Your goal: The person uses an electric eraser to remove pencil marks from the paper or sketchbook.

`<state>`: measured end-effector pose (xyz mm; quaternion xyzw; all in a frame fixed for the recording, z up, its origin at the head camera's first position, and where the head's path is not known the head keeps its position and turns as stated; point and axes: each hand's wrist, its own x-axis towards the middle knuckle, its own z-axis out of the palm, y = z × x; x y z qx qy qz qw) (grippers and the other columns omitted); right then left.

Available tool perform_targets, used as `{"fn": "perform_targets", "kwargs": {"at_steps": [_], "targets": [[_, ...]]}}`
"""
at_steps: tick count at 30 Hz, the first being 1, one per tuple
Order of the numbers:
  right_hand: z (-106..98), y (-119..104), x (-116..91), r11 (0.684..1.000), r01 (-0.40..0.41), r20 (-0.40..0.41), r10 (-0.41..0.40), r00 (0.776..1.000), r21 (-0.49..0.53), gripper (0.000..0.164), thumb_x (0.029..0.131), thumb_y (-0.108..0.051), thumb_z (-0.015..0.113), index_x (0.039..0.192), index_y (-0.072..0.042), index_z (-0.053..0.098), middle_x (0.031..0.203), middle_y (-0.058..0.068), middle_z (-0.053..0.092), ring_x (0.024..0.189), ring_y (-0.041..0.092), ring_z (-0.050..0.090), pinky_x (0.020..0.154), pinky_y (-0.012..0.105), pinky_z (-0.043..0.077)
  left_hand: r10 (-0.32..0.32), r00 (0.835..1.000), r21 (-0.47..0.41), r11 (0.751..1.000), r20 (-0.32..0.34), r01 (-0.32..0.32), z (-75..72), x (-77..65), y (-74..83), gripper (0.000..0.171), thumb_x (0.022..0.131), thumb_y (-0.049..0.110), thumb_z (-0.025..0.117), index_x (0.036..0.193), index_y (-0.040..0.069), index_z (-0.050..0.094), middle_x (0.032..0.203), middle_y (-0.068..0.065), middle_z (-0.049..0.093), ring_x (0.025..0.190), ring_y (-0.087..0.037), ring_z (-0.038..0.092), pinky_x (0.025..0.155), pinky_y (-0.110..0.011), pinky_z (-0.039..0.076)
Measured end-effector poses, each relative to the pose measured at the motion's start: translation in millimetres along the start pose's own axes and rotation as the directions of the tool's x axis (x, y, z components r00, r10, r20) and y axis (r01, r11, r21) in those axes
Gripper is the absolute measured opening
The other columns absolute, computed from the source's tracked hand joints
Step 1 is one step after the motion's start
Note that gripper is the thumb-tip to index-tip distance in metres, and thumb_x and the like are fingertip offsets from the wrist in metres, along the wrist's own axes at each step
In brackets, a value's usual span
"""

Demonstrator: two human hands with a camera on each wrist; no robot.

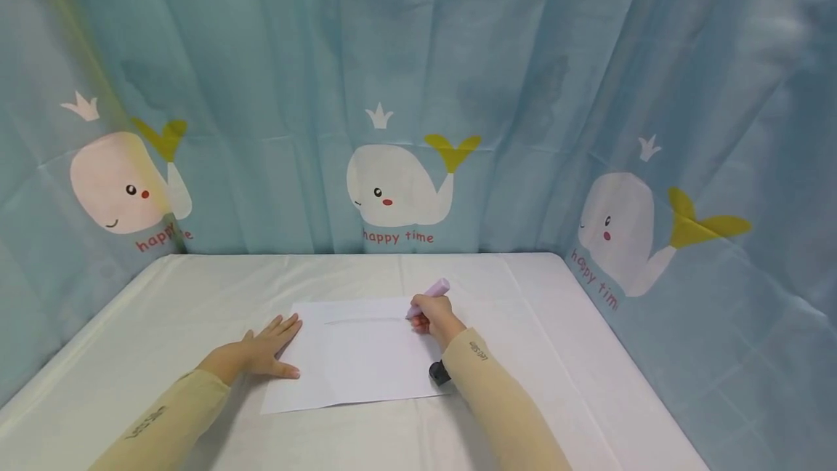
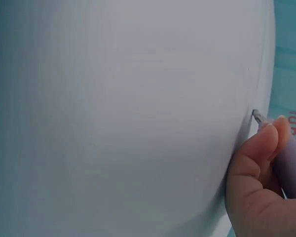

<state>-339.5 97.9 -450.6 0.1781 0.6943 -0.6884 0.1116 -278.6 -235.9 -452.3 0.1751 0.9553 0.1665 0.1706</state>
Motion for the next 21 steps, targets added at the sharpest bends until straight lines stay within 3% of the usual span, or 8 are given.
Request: {"fn": "perform_targets", "kwargs": {"at_steps": [7, 15, 21], "targets": [[3.3, 0.7, -1.7, 0.999, 0.022, 0.018, -0.023, 1.000, 0.028, 0.022, 0.083, -0.007, 0.058, 0.099, 0.008, 0.057, 0.063, 0.009, 0.061, 0.049, 0.012, 0.056, 0.048, 0.020, 0.049, -0.011, 1.000, 0.008, 1.000, -0.009, 0.011, 0.2, 1.3, 0.9, 0.110, 0.074, 0.056, 0.076, 0.150, -0.005, 0.025, 0.158, -0.025, 0.014, 0.143, -0.049, 0.004, 0.102, -0.077, 0.003], [7.7, 4.6, 2.3, 0.997, 0.039, -0.031, -0.038, 0.999, 0.063, 0.018, 0.079, -0.003, 0.059, 0.092, 0.010, 0.057, 0.057, 0.010, 0.057, 0.043, 0.010, 0.051, 0.042, 0.019, 0.044, -0.010, 1.000, 0.019, 1.000, -0.012, 0.010, -1.3, 1.3, 1.8, 0.109, 0.075, 0.055, 0.077, 0.149, -0.005, 0.025, 0.157, -0.026, 0.014, 0.143, -0.049, 0.005, 0.101, -0.078, 0.004], [9.9, 4.0, 0.9, 0.999, 0.028, -0.033, -0.027, 0.999, 0.027, 0.020, 0.080, -0.001, 0.060, 0.096, 0.011, 0.057, 0.060, 0.010, 0.059, 0.043, 0.009, 0.051, 0.043, 0.019, 0.045, -0.009, 1.000, 0.020, 1.000, -0.011, 0.010, 1.4, 4.0, -1.1, 0.109, 0.074, 0.056, 0.076, 0.150, -0.005, 0.026, 0.157, -0.025, 0.014, 0.143, -0.049, 0.005, 0.101, -0.078, 0.004]]}}
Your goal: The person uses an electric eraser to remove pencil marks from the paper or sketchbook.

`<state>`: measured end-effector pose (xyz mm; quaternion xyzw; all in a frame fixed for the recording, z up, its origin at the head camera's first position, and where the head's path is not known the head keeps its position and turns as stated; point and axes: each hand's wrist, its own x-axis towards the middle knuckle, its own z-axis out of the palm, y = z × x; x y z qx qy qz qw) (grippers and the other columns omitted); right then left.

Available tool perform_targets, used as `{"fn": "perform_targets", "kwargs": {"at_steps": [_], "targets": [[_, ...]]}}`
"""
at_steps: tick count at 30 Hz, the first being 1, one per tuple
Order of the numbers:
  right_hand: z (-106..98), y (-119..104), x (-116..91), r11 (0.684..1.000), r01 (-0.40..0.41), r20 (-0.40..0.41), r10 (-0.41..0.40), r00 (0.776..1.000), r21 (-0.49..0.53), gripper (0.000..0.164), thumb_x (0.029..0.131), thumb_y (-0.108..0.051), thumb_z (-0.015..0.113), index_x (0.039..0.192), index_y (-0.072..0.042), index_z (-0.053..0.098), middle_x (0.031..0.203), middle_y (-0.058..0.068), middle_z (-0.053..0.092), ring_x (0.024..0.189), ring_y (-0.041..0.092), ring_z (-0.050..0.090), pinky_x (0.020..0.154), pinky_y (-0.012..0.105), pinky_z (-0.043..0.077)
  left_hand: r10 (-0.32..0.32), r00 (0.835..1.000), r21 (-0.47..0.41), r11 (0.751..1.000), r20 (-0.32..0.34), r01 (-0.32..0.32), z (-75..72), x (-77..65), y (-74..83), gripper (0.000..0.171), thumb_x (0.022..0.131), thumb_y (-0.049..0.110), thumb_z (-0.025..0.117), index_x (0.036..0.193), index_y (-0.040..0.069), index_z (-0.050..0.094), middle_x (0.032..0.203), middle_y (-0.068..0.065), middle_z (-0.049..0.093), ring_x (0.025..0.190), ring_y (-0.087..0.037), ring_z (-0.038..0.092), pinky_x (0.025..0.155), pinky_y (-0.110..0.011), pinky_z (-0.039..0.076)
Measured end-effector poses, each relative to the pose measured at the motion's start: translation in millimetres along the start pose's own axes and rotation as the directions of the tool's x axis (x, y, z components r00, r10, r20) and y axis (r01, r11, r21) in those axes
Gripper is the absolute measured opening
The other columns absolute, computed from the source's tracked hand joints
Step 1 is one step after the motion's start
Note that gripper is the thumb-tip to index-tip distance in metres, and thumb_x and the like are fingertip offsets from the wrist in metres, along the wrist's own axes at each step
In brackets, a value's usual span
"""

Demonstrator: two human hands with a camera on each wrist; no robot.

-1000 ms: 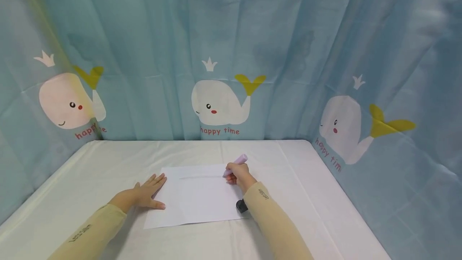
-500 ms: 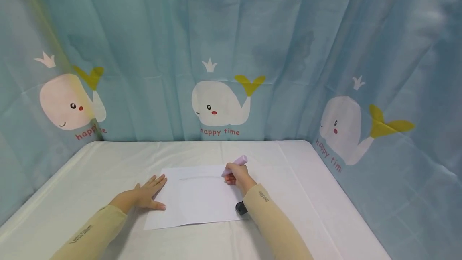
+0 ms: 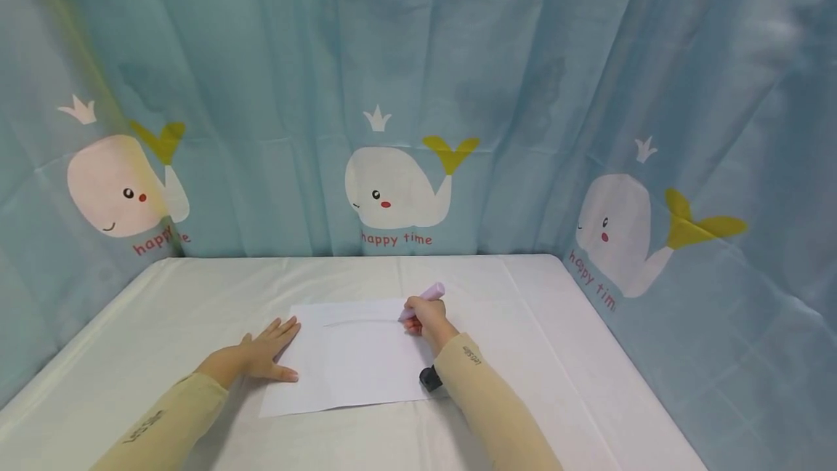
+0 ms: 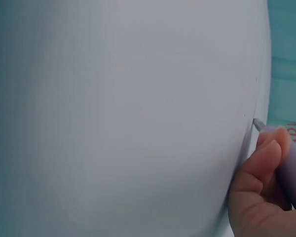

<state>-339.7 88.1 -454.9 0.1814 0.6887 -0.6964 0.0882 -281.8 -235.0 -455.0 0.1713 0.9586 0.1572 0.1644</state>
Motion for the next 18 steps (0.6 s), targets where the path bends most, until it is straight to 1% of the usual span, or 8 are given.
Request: {"fn": "perform_targets", "kwargs": {"at_steps": [3, 6, 10, 14, 18], "targets": [[0.6, -0.6, -1.1, 1.000, -0.011, 0.028, 0.011, 1.000, -0.027, 0.018, 0.081, -0.002, 0.061, 0.096, 0.008, 0.057, 0.060, 0.009, 0.059, 0.043, 0.009, 0.052, 0.044, 0.019, 0.046, 0.005, 1.000, -0.013, 1.000, 0.005, -0.005, 0.8, 0.3, -2.1, 0.111, 0.073, 0.059, 0.076, 0.149, -0.006, 0.026, 0.157, -0.026, 0.014, 0.142, -0.050, 0.005, 0.100, -0.079, 0.003], [0.8, -0.8, -2.2, 0.999, -0.014, 0.045, 0.016, 0.999, -0.034, 0.015, 0.083, -0.002, 0.061, 0.095, 0.006, 0.056, 0.060, 0.008, 0.059, 0.044, 0.010, 0.052, 0.045, 0.020, 0.047, -0.006, 1.000, -0.008, 1.000, 0.021, 0.006, 2.7, 1.2, -4.6, 0.114, 0.073, 0.063, 0.073, 0.150, -0.004, 0.023, 0.159, -0.024, 0.011, 0.144, -0.048, 0.002, 0.101, -0.077, 0.001], [1.5, -1.2, -2.1, 0.999, -0.009, 0.023, 0.010, 1.000, -0.036, 0.014, 0.084, -0.004, 0.061, 0.095, 0.005, 0.056, 0.061, 0.009, 0.059, 0.045, 0.010, 0.053, 0.045, 0.021, 0.048, -0.009, 1.000, -0.002, 1.000, 0.021, 0.009, 2.9, 1.2, -4.1, 0.114, 0.073, 0.062, 0.073, 0.150, -0.005, 0.023, 0.158, -0.024, 0.012, 0.143, -0.048, 0.002, 0.102, -0.077, 0.001], [1.5, -1.7, -1.4, 0.999, -0.013, 0.005, 0.013, 1.000, -0.046, 0.016, 0.083, -0.004, 0.061, 0.095, 0.006, 0.056, 0.061, 0.009, 0.059, 0.045, 0.010, 0.053, 0.045, 0.021, 0.048, -0.013, 1.000, 0.002, 1.000, 0.011, 0.013, 1.3, 0.3, -0.4, 0.111, 0.073, 0.057, 0.076, 0.150, -0.005, 0.025, 0.158, -0.025, 0.014, 0.143, -0.049, 0.005, 0.101, -0.078, 0.003], [-0.3, -2.2, -1.3, 0.999, -0.022, 0.033, 0.024, 0.999, -0.040, 0.017, 0.084, -0.005, 0.061, 0.096, 0.005, 0.057, 0.063, 0.009, 0.060, 0.047, 0.011, 0.054, 0.047, 0.021, 0.049, -0.010, 1.000, 0.007, 1.000, 0.007, 0.010, 1.7, 0.9, -0.4, 0.110, 0.074, 0.057, 0.076, 0.150, -0.005, 0.025, 0.157, -0.025, 0.014, 0.143, -0.049, 0.005, 0.101, -0.078, 0.004]]}}
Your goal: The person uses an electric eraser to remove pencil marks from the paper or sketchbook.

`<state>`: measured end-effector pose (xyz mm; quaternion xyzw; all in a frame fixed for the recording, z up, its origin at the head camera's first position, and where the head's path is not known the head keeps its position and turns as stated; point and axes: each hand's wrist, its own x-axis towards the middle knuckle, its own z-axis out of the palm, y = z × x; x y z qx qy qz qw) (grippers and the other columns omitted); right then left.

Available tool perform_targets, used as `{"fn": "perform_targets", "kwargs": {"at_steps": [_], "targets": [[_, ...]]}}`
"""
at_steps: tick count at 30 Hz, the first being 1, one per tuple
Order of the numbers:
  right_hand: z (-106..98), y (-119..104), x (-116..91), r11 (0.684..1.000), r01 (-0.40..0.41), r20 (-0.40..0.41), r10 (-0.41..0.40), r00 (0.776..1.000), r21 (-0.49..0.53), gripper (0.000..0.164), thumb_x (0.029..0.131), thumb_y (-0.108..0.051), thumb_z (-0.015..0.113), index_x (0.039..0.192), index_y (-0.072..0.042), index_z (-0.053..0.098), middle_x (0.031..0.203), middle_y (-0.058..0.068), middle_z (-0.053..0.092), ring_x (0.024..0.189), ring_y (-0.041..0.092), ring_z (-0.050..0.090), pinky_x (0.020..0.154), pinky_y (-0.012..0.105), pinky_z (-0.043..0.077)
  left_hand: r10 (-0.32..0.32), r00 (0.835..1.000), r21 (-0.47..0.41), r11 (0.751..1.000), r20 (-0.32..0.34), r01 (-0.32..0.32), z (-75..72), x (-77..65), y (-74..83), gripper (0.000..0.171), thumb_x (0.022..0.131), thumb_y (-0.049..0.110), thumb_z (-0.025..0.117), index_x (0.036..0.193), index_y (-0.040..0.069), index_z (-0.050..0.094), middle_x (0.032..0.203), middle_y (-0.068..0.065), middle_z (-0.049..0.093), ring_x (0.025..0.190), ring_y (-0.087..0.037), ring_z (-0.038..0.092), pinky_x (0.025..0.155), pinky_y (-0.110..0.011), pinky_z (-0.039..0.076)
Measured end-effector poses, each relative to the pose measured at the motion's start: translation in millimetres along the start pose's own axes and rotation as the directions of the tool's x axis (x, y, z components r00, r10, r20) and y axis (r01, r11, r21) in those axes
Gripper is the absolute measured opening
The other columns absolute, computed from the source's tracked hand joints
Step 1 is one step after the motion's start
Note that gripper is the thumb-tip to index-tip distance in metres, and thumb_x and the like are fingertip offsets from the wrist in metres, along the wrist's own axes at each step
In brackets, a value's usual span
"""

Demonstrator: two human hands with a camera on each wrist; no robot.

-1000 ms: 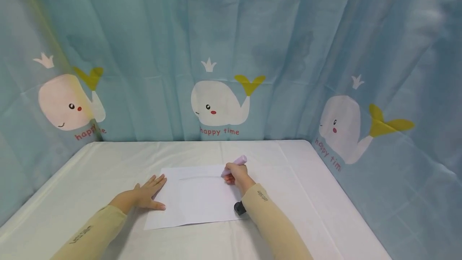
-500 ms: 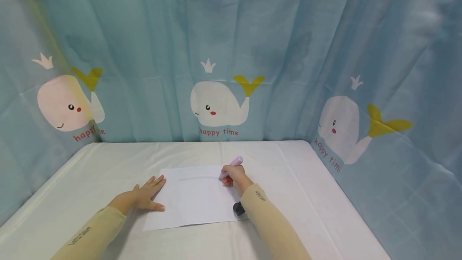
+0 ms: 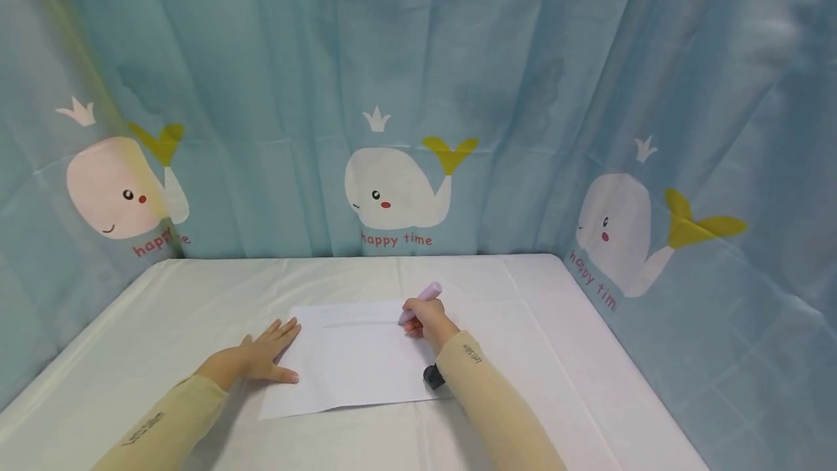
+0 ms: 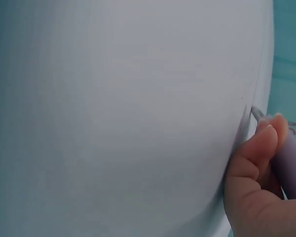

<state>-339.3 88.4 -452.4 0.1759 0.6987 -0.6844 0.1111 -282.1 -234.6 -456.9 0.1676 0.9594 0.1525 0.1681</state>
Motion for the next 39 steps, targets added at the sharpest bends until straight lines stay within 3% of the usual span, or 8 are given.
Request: {"fn": "perform_targets", "kwargs": {"at_steps": [6, 20, 35, 39], "targets": [[-4.0, 1.5, 0.3, 1.000, 0.010, 0.052, -0.011, 0.999, 0.025, 0.022, 0.084, -0.009, 0.058, 0.098, 0.008, 0.060, 0.063, 0.009, 0.061, 0.051, 0.013, 0.058, 0.050, 0.021, 0.051, 0.015, 1.000, -0.018, 1.000, 0.003, -0.015, 0.5, 0.9, -1.6, 0.115, 0.072, 0.062, 0.075, 0.149, -0.006, 0.024, 0.157, -0.026, 0.014, 0.142, -0.050, 0.005, 0.101, -0.078, 0.002], [-2.0, 1.7, 5.6, 0.999, -0.016, 0.000, 0.016, 1.000, 0.051, 0.018, 0.082, -0.005, 0.059, 0.095, 0.007, 0.058, 0.062, 0.009, 0.060, 0.048, 0.012, 0.056, 0.048, 0.020, 0.049, 0.011, 1.000, 0.002, 1.000, -0.011, -0.011, -1.6, -1.3, 2.2, 0.110, 0.074, 0.056, 0.077, 0.149, -0.005, 0.026, 0.157, -0.025, 0.016, 0.143, -0.049, 0.006, 0.101, -0.078, 0.005], [1.6, -3.3, 3.2, 0.998, 0.015, 0.030, -0.013, 0.999, -0.058, 0.017, 0.085, -0.006, 0.061, 0.097, 0.006, 0.059, 0.064, 0.008, 0.060, 0.046, 0.009, 0.053, 0.048, 0.019, 0.048, 0.009, 1.000, -0.013, 1.000, -0.015, -0.009, -5.2, -5.3, 6.4, 0.109, 0.074, 0.054, 0.077, 0.149, -0.006, 0.026, 0.157, -0.026, 0.015, 0.143, -0.049, 0.006, 0.101, -0.078, 0.004], [1.0, -3.4, 1.7, 0.999, 0.010, 0.030, -0.009, 1.000, -0.040, 0.016, 0.085, -0.006, 0.060, 0.096, 0.005, 0.058, 0.064, 0.008, 0.059, 0.047, 0.009, 0.053, 0.048, 0.019, 0.048, 0.009, 1.000, -0.023, 1.000, -0.009, -0.009, -3.9, -5.0, 5.2, 0.110, 0.073, 0.055, 0.077, 0.149, -0.005, 0.026, 0.157, -0.026, 0.015, 0.143, -0.049, 0.005, 0.101, -0.077, 0.003]]}}
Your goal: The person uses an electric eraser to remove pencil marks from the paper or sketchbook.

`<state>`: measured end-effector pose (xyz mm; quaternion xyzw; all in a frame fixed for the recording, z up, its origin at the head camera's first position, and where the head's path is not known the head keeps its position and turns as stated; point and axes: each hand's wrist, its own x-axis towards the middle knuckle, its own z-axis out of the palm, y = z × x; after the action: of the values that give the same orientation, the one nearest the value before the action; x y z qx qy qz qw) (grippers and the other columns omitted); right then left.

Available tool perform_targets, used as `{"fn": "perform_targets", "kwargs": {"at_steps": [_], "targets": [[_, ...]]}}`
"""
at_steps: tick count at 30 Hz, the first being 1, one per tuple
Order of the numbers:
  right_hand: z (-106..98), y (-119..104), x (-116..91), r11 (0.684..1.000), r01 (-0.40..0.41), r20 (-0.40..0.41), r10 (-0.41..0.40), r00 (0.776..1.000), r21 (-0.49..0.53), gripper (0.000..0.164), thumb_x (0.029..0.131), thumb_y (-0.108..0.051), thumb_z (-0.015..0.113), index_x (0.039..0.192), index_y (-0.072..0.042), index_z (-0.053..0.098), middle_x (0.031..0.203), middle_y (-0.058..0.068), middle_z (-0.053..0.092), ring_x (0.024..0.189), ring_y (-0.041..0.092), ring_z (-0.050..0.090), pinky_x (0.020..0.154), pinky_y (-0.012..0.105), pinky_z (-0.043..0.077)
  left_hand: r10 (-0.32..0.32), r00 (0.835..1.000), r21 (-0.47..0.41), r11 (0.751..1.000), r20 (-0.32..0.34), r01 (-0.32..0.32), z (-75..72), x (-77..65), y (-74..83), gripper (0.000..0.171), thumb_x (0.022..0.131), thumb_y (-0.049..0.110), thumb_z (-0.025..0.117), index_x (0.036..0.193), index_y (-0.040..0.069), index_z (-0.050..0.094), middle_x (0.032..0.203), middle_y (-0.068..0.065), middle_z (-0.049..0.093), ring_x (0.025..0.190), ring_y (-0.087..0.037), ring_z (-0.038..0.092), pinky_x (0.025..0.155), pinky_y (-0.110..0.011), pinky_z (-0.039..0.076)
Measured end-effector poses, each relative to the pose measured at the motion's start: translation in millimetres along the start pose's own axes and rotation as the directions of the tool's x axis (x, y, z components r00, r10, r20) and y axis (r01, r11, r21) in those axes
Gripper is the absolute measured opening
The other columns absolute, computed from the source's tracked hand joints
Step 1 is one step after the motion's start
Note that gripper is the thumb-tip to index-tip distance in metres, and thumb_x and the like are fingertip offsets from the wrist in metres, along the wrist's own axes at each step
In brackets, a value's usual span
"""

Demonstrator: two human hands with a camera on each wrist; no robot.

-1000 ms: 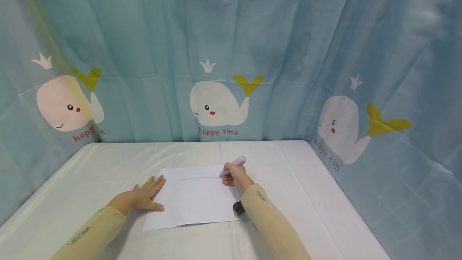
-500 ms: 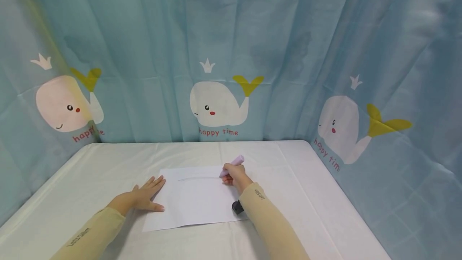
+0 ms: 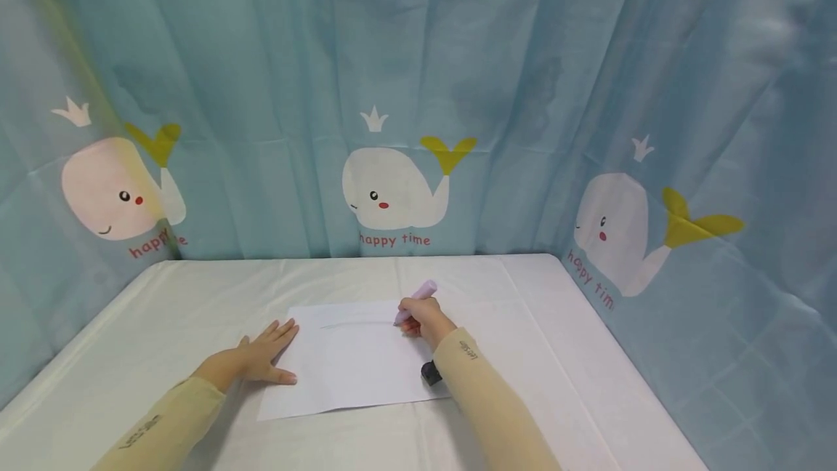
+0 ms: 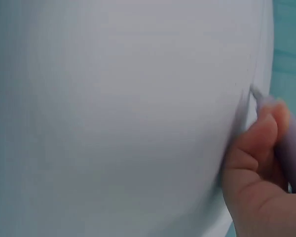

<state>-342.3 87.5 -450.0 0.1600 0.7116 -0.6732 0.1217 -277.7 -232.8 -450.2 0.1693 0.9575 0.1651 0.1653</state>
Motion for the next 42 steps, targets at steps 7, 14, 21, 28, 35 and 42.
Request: {"fn": "perform_targets", "kwargs": {"at_steps": [7, 14, 21, 28, 35, 42], "targets": [[-0.6, 0.9, -0.9, 0.998, 0.006, 0.024, -0.008, 1.000, 0.068, 0.020, 0.085, -0.009, 0.057, 0.099, 0.006, 0.055, 0.065, 0.008, 0.057, 0.050, 0.012, 0.053, 0.050, 0.021, 0.048, -0.003, 1.000, 0.000, 1.000, 0.011, 0.003, -0.9, 0.9, -2.2, 0.111, 0.074, 0.057, 0.076, 0.149, -0.006, 0.024, 0.157, -0.026, 0.014, 0.143, -0.049, 0.004, 0.101, -0.077, 0.003], [1.7, 2.1, -2.3, 0.997, 0.012, -0.029, -0.009, 1.000, 0.073, 0.021, 0.082, -0.005, 0.057, 0.100, 0.006, 0.053, 0.067, 0.010, 0.059, 0.049, 0.011, 0.054, 0.049, 0.020, 0.048, 0.001, 1.000, 0.005, 1.000, -0.005, -0.001, -0.3, 0.8, -3.3, 0.110, 0.074, 0.056, 0.077, 0.149, -0.006, 0.026, 0.157, -0.026, 0.015, 0.143, -0.049, 0.005, 0.101, -0.078, 0.004], [2.9, 5.6, 1.2, 0.996, 0.022, -0.075, -0.016, 0.997, 0.088, 0.019, 0.083, -0.006, 0.058, 0.097, 0.007, 0.053, 0.062, 0.008, 0.057, 0.046, 0.009, 0.052, 0.045, 0.018, 0.046, 0.010, 1.000, 0.001, 1.000, -0.009, -0.010, 3.7, 2.9, -5.7, 0.110, 0.074, 0.056, 0.077, 0.149, -0.006, 0.026, 0.157, -0.026, 0.014, 0.143, -0.050, 0.005, 0.101, -0.078, 0.004], [4.7, 5.8, 2.0, 1.000, 0.002, -0.047, -0.001, 0.999, 0.014, 0.020, 0.083, -0.005, 0.059, 0.098, 0.008, 0.056, 0.065, 0.009, 0.059, 0.046, 0.009, 0.051, 0.045, 0.017, 0.045, 0.010, 1.000, -0.002, 1.000, -0.012, -0.010, 6.4, 3.2, -7.1, 0.111, 0.073, 0.058, 0.076, 0.149, -0.005, 0.026, 0.157, -0.026, 0.014, 0.143, -0.049, 0.006, 0.100, -0.078, 0.004], [7.2, 4.7, 0.4, 1.000, 0.008, -0.055, -0.009, 0.998, -0.012, 0.024, 0.084, -0.007, 0.061, 0.103, 0.008, 0.055, 0.067, 0.009, 0.059, 0.047, 0.009, 0.052, 0.046, 0.018, 0.045, 0.022, 1.000, -0.025, 0.999, -0.004, -0.022, 6.4, 2.9, -9.5, 0.116, 0.071, 0.062, 0.075, 0.149, -0.007, 0.025, 0.157, -0.027, 0.013, 0.142, -0.050, 0.005, 0.099, -0.079, 0.000], [6.5, 3.5, -2.0, 0.999, 0.009, -0.059, -0.012, 0.998, -0.042, 0.020, 0.085, -0.009, 0.061, 0.099, 0.006, 0.057, 0.066, 0.008, 0.058, 0.049, 0.010, 0.052, 0.047, 0.019, 0.046, 0.012, 1.000, 0.007, 1.000, -0.025, -0.011, 7.9, 4.3, -9.3, 0.112, 0.072, 0.060, 0.076, 0.149, -0.005, 0.026, 0.157, -0.026, 0.015, 0.143, -0.049, 0.007, 0.100, -0.078, 0.004]]}}
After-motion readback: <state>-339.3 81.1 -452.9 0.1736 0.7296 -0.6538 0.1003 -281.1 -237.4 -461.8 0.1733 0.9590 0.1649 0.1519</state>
